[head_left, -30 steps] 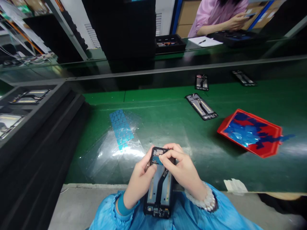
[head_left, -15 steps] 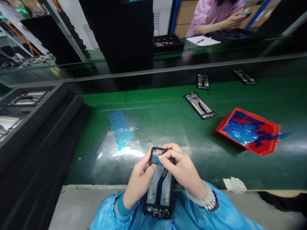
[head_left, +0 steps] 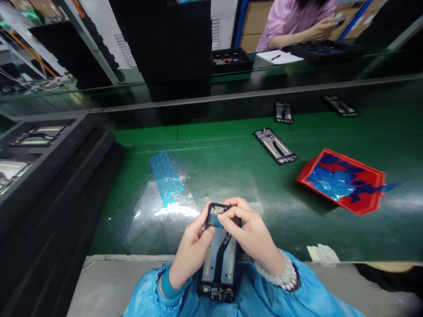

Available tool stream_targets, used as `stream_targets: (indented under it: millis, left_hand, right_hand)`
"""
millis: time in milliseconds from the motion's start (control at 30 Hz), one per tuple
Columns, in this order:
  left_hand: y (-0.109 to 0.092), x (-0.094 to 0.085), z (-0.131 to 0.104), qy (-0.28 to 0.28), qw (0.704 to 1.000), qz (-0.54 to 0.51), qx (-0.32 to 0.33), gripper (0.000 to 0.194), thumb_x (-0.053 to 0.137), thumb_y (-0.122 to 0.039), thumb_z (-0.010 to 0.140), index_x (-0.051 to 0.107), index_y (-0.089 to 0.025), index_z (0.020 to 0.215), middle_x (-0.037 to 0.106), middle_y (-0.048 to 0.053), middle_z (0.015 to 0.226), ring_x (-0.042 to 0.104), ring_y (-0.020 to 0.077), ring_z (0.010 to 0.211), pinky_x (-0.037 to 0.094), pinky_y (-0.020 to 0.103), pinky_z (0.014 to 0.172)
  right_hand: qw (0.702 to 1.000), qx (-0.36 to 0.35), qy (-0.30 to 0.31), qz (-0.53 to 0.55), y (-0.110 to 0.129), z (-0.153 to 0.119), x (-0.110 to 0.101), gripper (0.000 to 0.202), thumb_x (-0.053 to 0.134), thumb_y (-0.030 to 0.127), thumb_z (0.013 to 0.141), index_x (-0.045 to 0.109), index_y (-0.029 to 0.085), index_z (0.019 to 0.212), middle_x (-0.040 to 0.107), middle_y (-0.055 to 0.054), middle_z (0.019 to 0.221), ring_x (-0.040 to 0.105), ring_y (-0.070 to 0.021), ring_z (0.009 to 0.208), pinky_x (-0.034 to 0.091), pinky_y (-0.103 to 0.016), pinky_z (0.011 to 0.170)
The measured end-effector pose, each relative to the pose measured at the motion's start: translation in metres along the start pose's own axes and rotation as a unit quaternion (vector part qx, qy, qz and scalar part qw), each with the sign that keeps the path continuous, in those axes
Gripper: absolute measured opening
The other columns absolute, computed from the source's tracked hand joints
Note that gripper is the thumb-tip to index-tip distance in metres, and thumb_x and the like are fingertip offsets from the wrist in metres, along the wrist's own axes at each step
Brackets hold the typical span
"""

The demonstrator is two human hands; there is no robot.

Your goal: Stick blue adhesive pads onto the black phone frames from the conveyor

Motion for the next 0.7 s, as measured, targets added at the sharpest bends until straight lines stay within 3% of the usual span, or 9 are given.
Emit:
stream_targets:
  millis: [200,700]
  left_hand:
    - [-0.0008,-0.0004,-0.0007,-0.011,0.999,0.036,0.011,0.054,0.048,-0.016,0.081,0.043,-0.019,0.135,0.045,0.002,0.140,0.033,0.0191,0.133,0.026,0.030,0.110]
    - [0.0012,0.0008,-0.0015,-0.009,1.000,0.025,0.006,0.052,0.050,-0.021,0.083,0.042,-0.018,0.135,0.047,0.004,0.139,0.037,0.0187,0.132,0.029,0.029,0.108]
  right_hand:
    - [1.000,-0.006,-0.006,0.003,0.0008,-0.0006,-0.0013,0.024,0.055,0.028,0.077,0.056,0.019,0.055,0.057,-0.005,0.088,0.054,-0.0175,0.086,0.043,-0.028,0.072]
    - [1.000,-0.027,0.006,-0.001,0.0018,-0.0020,-0.0007,0.021,0.055,0.024,0.079,0.057,0.018,0.059,0.055,-0.005,0.088,0.055,-0.0132,0.074,0.045,-0.024,0.064]
Point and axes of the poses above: each hand's wrist, its own z-axis towards the middle knuckle, its own x-axis out of the palm, y = z × x, the point moved 5 cm from there along z, towards the middle knuckle
